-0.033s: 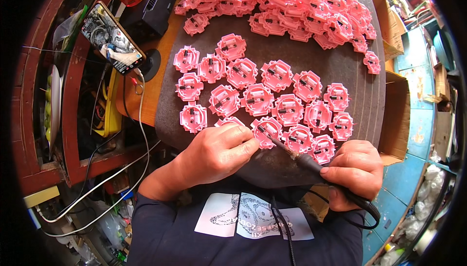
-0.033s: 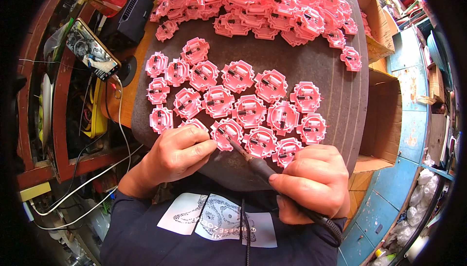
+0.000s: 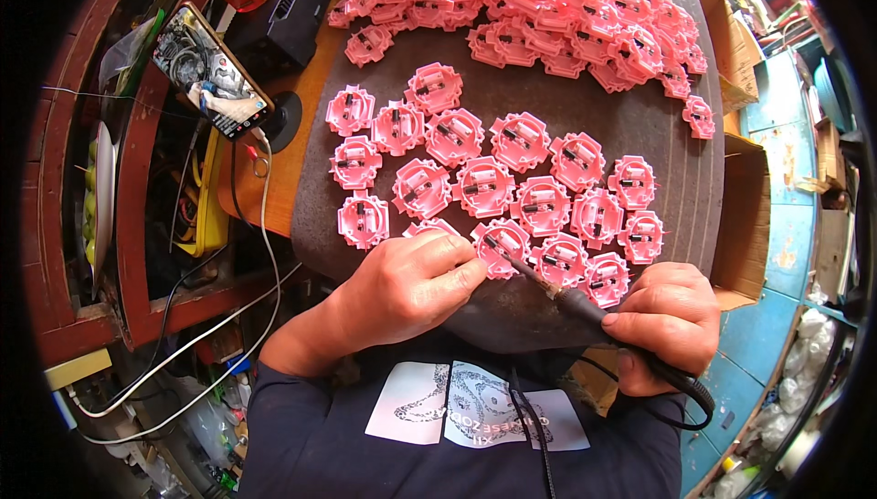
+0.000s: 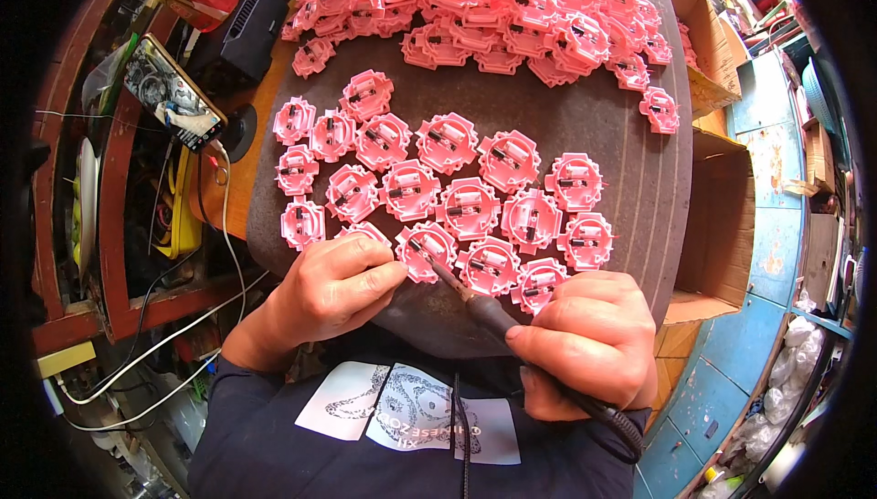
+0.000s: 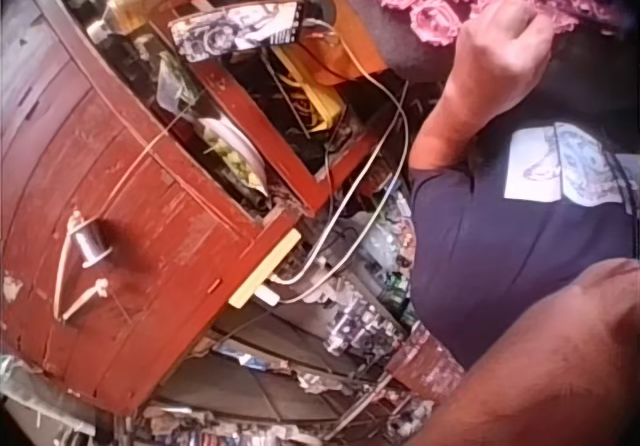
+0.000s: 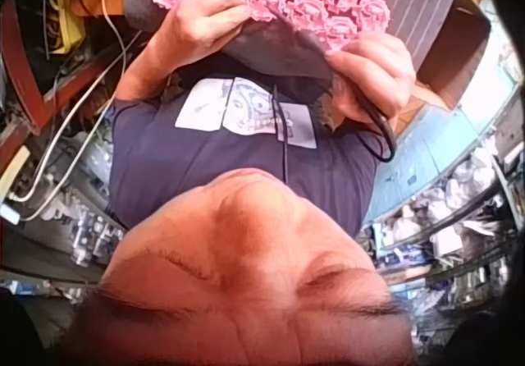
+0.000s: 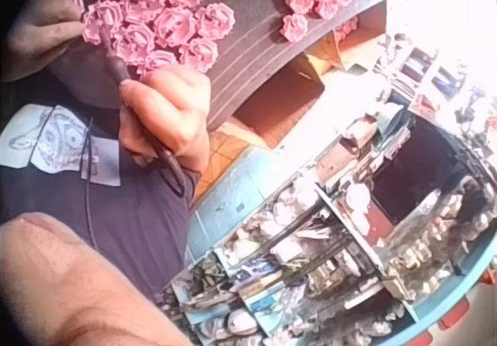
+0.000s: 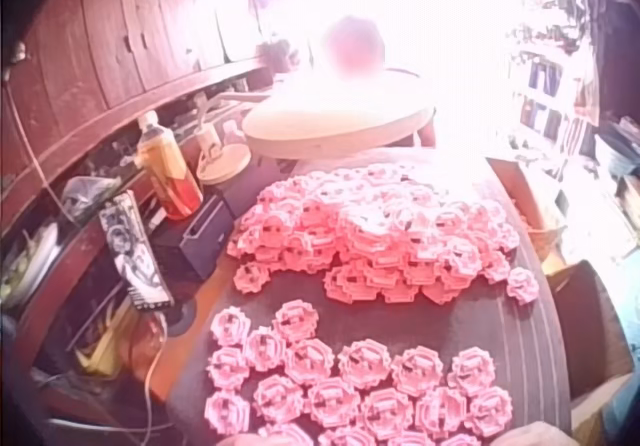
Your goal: The person uses a soldering iron to attach small black components to pink plastic housings arranged on a work surface. They handle each unit one at a time, applying heat to specific points and then placing the finished pieces back on the table.
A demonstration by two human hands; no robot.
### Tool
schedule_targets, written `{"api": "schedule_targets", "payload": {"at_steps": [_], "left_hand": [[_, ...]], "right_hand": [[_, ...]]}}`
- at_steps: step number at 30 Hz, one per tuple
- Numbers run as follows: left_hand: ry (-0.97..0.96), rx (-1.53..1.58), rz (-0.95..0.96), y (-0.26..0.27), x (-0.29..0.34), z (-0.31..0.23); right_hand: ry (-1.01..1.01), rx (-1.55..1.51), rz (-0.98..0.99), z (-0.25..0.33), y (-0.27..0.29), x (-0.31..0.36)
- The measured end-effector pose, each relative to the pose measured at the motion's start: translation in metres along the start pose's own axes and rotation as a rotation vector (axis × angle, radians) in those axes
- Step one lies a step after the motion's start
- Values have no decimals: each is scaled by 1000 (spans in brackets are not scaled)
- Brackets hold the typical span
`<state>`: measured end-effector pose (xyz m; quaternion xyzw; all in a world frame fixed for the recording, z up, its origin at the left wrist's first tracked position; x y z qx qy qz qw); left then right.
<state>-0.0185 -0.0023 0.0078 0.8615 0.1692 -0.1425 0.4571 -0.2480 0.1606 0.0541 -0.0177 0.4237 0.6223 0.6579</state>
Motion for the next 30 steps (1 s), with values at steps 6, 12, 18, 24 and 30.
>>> {"api": "schedule_targets", "payload": {"at_steps": [6, 12, 18, 24, 30], "left_hand": [[5, -1, 0, -4, 1, 2], [41, 2, 51, -2, 2, 1], [84, 2, 3, 3, 4, -5], [43, 76, -144, 11, 11, -4], [53, 104, -81, 16, -4, -10]], "right_hand": [[4, 5, 7, 0, 1, 1], [-1, 8, -1, 1, 0, 0], [-26, 120, -122, 5, 1, 13], [-77, 116, -190, 11, 6, 40], [-172, 93, -196, 34, 18, 69]]}}
Point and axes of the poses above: each hand's wrist, its own x-axis away from the middle knuckle, its own y-axis out of the back of the hand, z = x × y, the point moved 2 cm from there along -x, towards the middle knuckle, and after that the axes turned 1 degree about y, right-handed, at the moved point
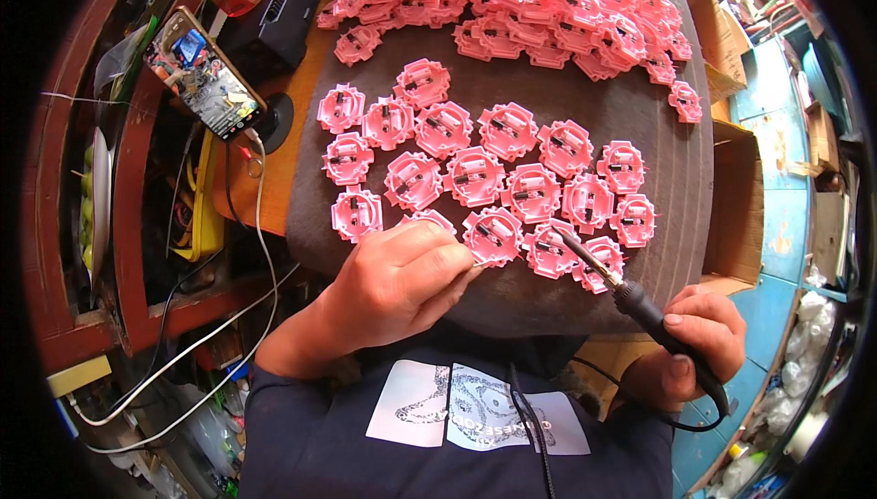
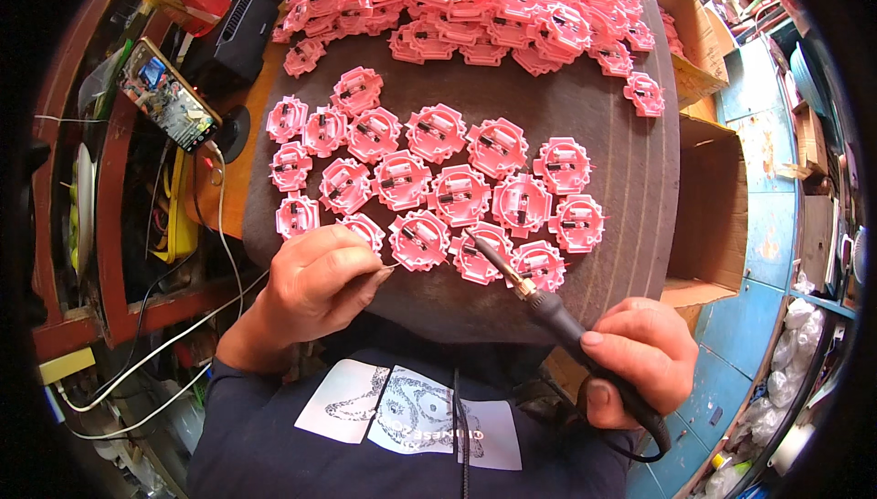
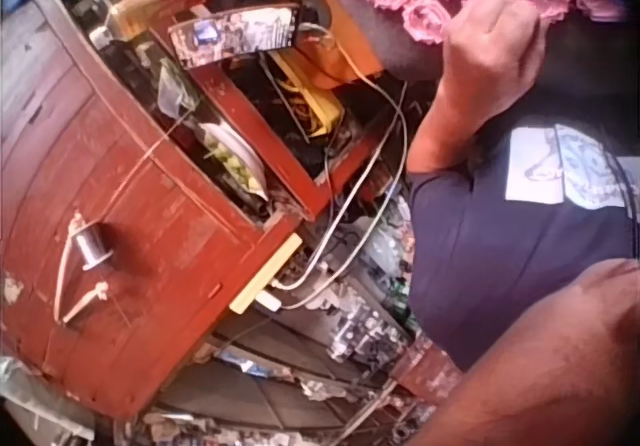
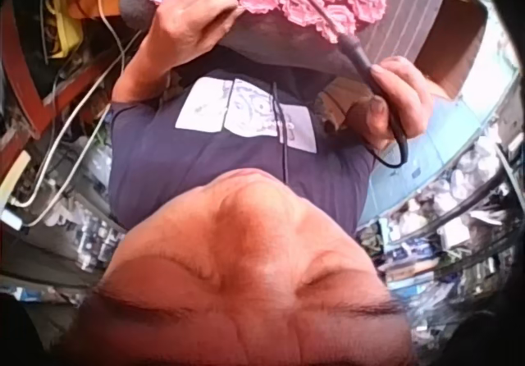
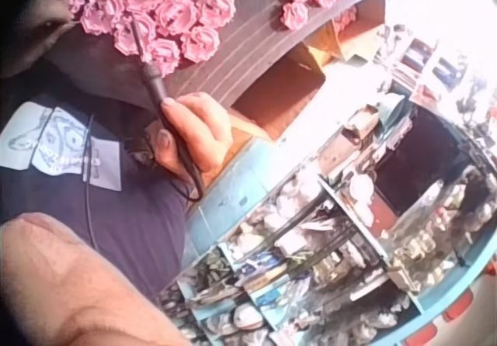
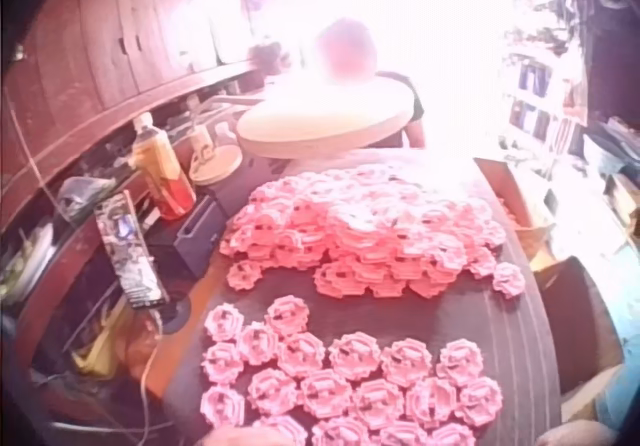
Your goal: The person uses a soldering iron to attach small black components to pink plastic housings arranged on a work surface. They handle each unit one at a time, applying heat to specific points and then placing the finished pieces back on the table.
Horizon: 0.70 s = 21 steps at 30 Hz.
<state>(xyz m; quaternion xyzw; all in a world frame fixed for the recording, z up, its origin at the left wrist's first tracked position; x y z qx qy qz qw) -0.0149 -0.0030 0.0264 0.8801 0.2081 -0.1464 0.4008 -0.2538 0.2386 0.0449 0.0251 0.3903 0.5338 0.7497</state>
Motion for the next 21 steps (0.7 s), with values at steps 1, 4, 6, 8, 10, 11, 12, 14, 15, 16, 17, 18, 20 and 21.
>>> {"api": "schedule_targets", "payload": {"at_steps": [1, 4, 6, 8, 10, 11, 12, 14, 15, 16, 17, 18, 20, 21], "left_hand": [[-2, 10, 8, -1, -5, -3], [-43, 31, -17, -7, -16, -6], [-82, 7, -1, -9, -24, -7], [-102, 2, 25, -17, -26, -4], [-115, -7, 55, -26, -26, 0], [-113, -16, 77, -29, -27, 0], [-110, -25, 99, -32, -29, 0], [-107, -56, 117, -35, -28, 2], [-107, -56, 118, -36, -27, 2], [-112, -53, 120, -37, -28, 3], [-116, -50, 122, -38, -29, 3], [-118, -51, 125, -38, -30, 3], [-120, -55, 130, -39, -31, 4], [-119, -50, 133, -40, -31, 5]], "right_hand": [[-17, 25, 7, 5, 1, 2], [-89, 84, 15, 21, -1, 5], [-163, 97, 5, 28, -3, 11], [-197, 109, -1, 32, -6, 14], [-172, 149, -33, 33, -12, 9], [-192, 169, -29, 34, -14, 8], [-212, 188, -25, 35, -14, 7], [-234, 219, -60, 35, -20, 6], [-235, 206, -55, 33, -21, 6], [-239, 198, -53, 33, -21, 6], [-242, 190, -50, 33, -21, 6], [-240, 212, -56, 33, -22, 4], [-236, 253, -62, 34, -23, 2], [-243, 240, -37, 34, -23, 2]]}}
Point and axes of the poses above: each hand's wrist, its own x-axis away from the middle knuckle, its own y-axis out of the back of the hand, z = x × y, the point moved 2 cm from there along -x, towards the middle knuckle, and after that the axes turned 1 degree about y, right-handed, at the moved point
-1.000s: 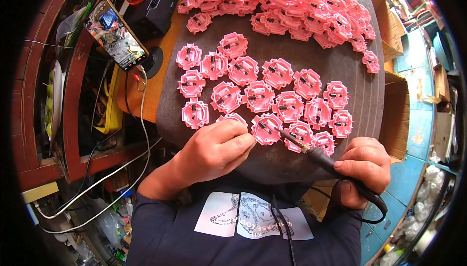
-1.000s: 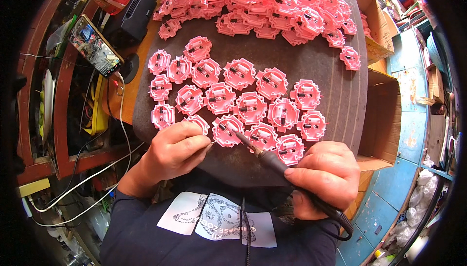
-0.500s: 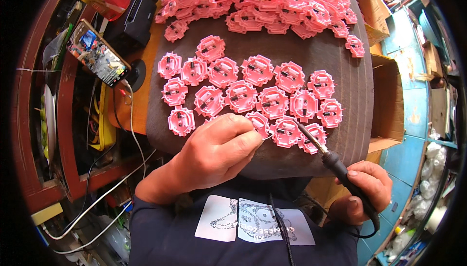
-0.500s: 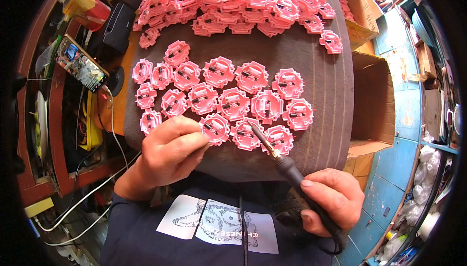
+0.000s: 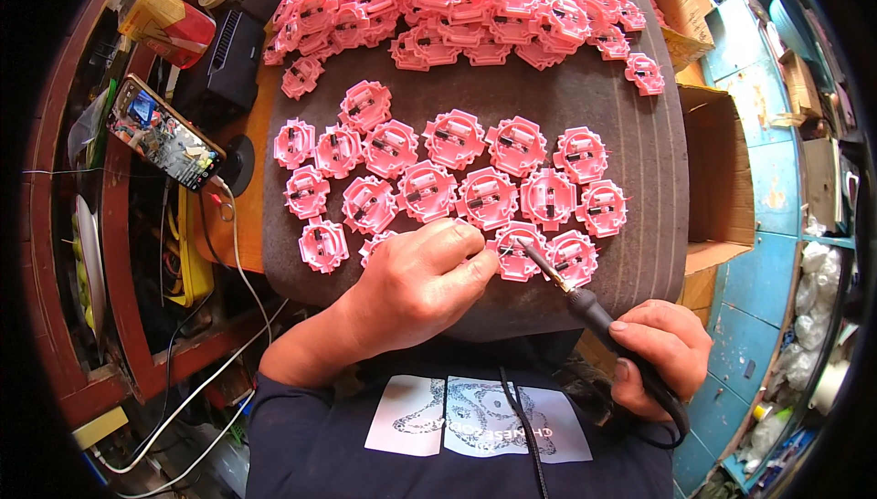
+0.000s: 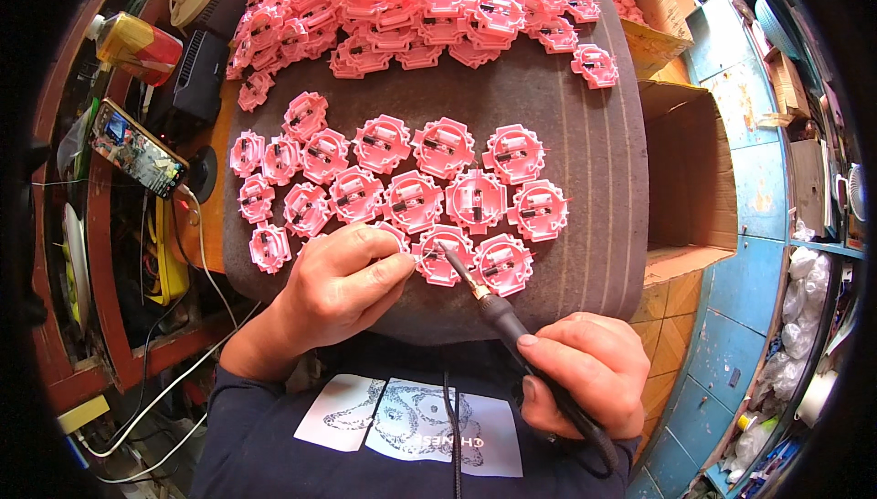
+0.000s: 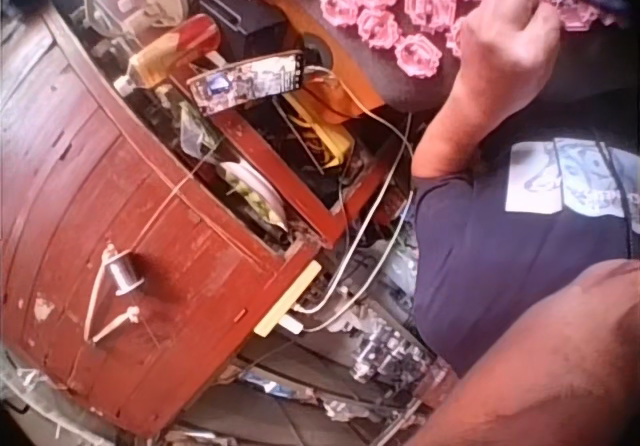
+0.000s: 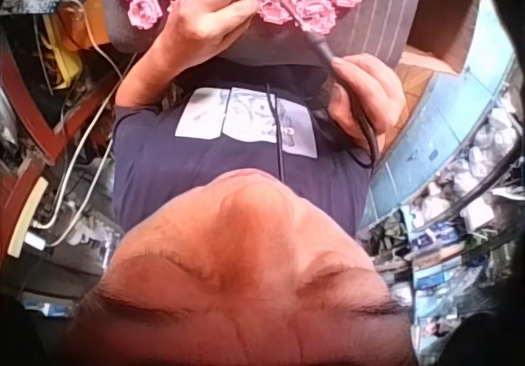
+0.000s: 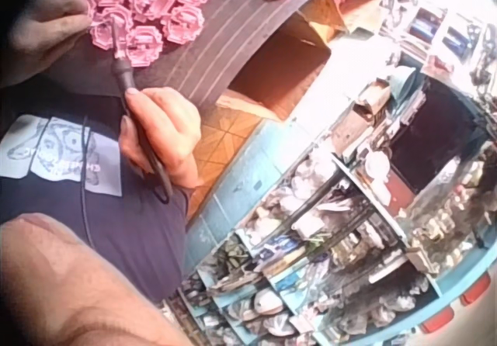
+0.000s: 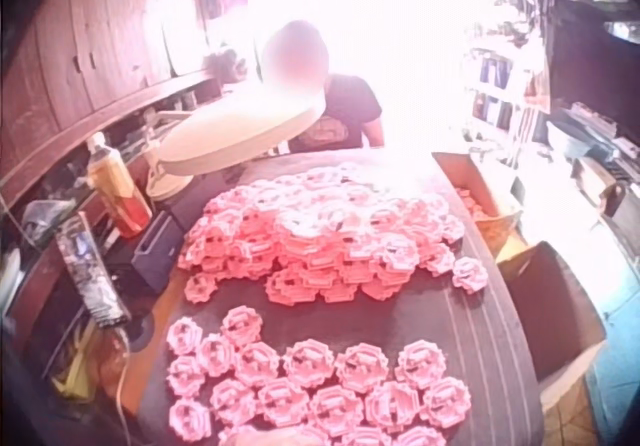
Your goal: The person uses a soldering iron to attach small black components to pink plastic housings arranged on a work surface. They handle each unit one at a time, applying heat to specific points and then placing the finished pieces back on the table.
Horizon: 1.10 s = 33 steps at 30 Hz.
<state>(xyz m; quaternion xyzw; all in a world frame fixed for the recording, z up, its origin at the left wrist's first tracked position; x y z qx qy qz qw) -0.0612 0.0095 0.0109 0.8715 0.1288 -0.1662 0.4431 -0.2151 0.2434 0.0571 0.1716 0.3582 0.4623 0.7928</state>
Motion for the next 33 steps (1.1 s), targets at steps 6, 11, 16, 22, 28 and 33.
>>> {"api": "schedule_targets", "payload": {"at_steps": [6, 11, 16, 22, 28, 33], "left_hand": [[8, -4, 12, -1, 1, 1], [9, -8, 20, -2, 1, 1], [11, -16, 19, -1, 0, 1], [21, -14, 22, -3, 1, 3], [15, -20, 22, -5, 0, 4], [33, -14, 10, -1, 2, 1]], "right_hand": [[-6, -51, 98, -3, 3, -2], [-11, -66, 109, -6, 1, -3], [-23, -71, 120, -5, 3, -4], [-18, -79, 129, -5, 2, -4], [30, -63, 68, -7, -1, -8], [51, -51, 16, -8, -2, -7]]}}
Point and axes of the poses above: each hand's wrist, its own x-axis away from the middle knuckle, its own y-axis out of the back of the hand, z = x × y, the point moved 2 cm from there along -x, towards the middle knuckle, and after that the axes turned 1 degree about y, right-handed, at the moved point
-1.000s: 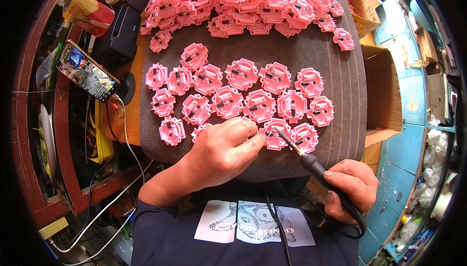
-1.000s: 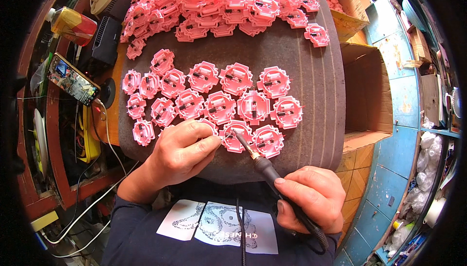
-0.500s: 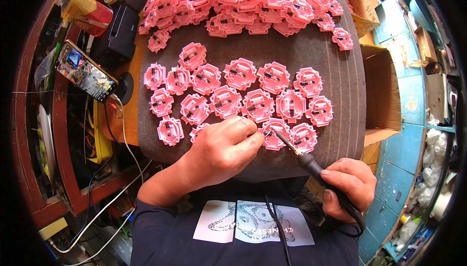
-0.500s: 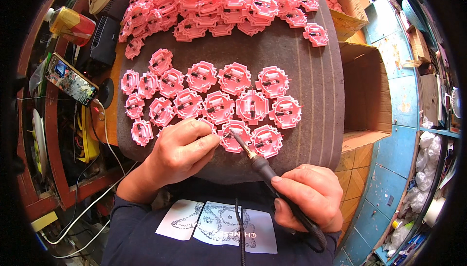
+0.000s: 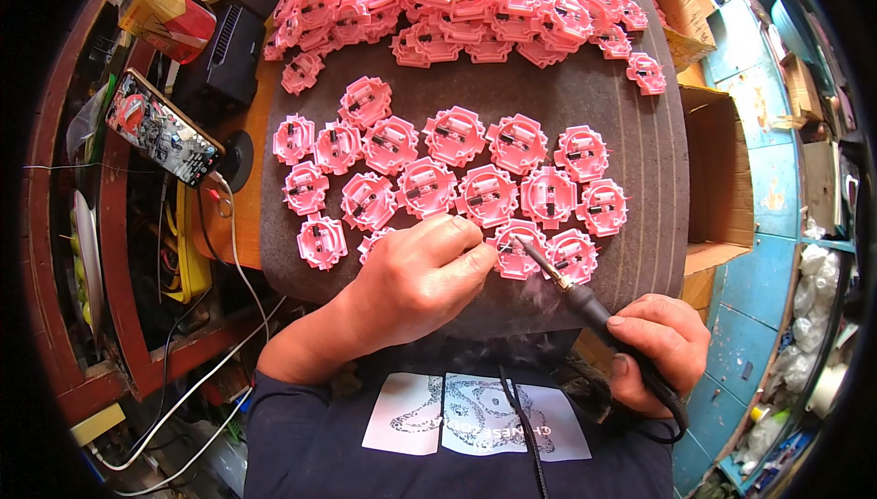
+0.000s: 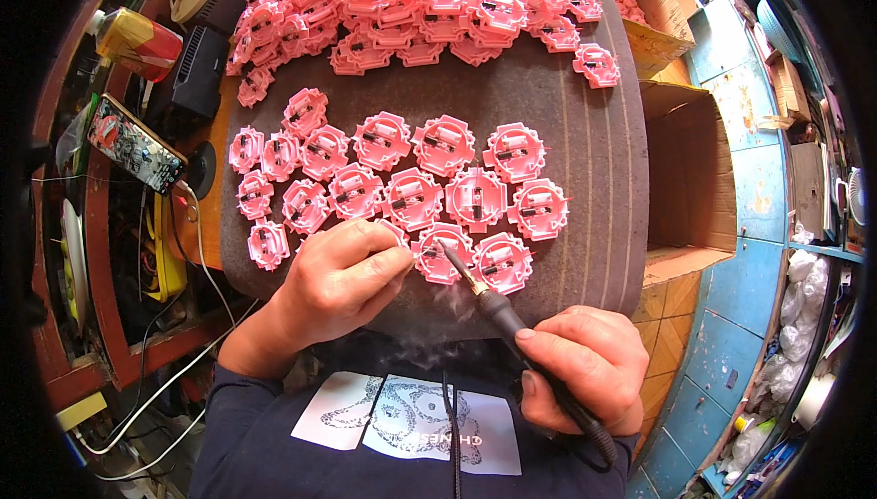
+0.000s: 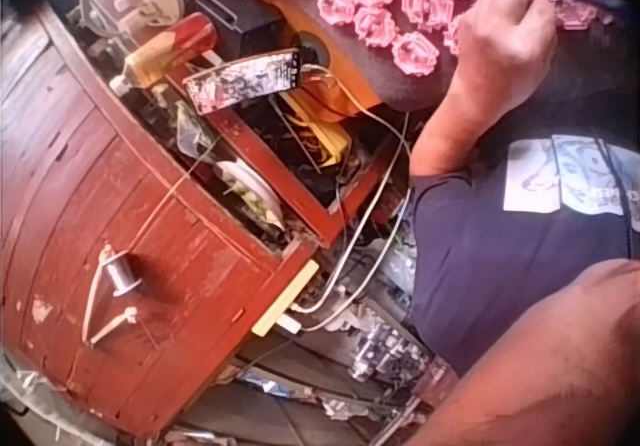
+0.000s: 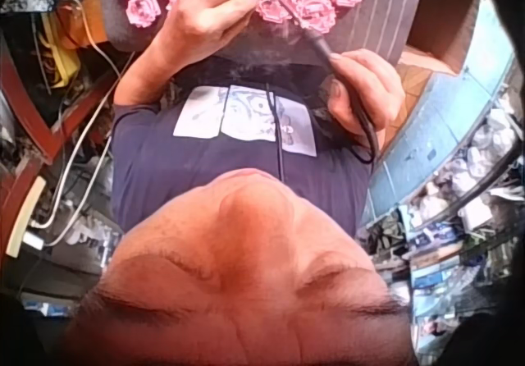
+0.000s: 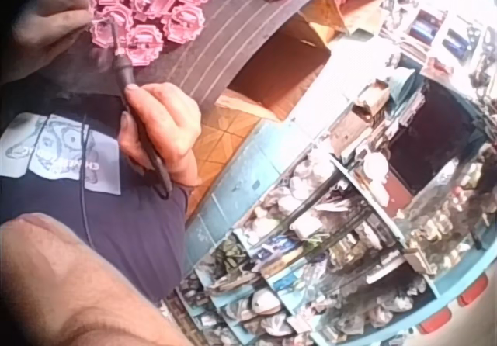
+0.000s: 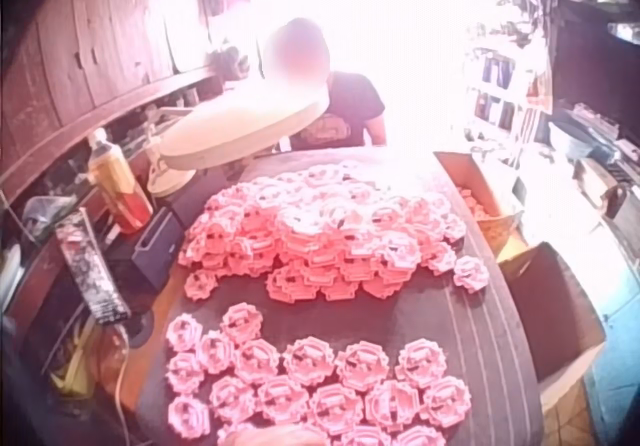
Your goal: The person uses a soldering iron to attach small black components to pink plastic housings arranged on a work surface. They handle each unit one at a time, applying heat to specific points and then placing the finished pieces back on the table.
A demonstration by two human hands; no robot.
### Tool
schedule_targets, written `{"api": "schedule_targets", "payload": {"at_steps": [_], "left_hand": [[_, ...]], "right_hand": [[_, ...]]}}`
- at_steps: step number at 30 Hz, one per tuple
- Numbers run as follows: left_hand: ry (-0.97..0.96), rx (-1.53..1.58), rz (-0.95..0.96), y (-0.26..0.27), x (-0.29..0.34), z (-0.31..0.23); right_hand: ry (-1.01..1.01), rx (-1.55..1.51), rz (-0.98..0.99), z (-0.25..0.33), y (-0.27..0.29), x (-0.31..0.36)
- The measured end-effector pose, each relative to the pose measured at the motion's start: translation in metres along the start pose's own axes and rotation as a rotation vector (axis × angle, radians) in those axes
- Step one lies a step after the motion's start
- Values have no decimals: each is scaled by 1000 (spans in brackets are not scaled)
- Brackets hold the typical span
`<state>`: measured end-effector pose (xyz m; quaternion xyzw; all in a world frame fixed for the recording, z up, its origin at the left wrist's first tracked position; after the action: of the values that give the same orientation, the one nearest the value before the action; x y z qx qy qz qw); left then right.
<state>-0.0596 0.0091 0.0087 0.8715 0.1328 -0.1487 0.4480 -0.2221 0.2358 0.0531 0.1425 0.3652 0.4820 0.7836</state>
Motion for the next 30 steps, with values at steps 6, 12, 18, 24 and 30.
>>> {"api": "schedule_targets", "payload": {"at_steps": [6, 12, 18, 24, 30], "left_hand": [[14, 39, -33, 2, 1, -1], [4, 2, -30, 4, 2, -4], [-17, 25, -87, 5, 3, -3], [-46, 34, -66, 8, 0, -9], [-74, 34, -8, -5, -6, -7]], "right_hand": [[-17, 16, -23, 3, -1, 0], [10, -26, 0, -1, -2, -3], [-1, -17, -3, -1, -2, -1], [-46, 43, -115, 2, 3, 10], [-6, 54, -133, -1, 4, 15]]}}
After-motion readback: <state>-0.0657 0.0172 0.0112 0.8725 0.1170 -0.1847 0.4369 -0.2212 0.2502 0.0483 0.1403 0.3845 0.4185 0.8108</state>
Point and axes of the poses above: each hand's wrist, its own x-axis away from the middle knuckle, its own y-axis out of the back of the hand, z = x × y, the point moved 2 cm from there along -x, towards the middle knuckle, and after that the axes turned 1 degree about y, right-handed, at the moved point
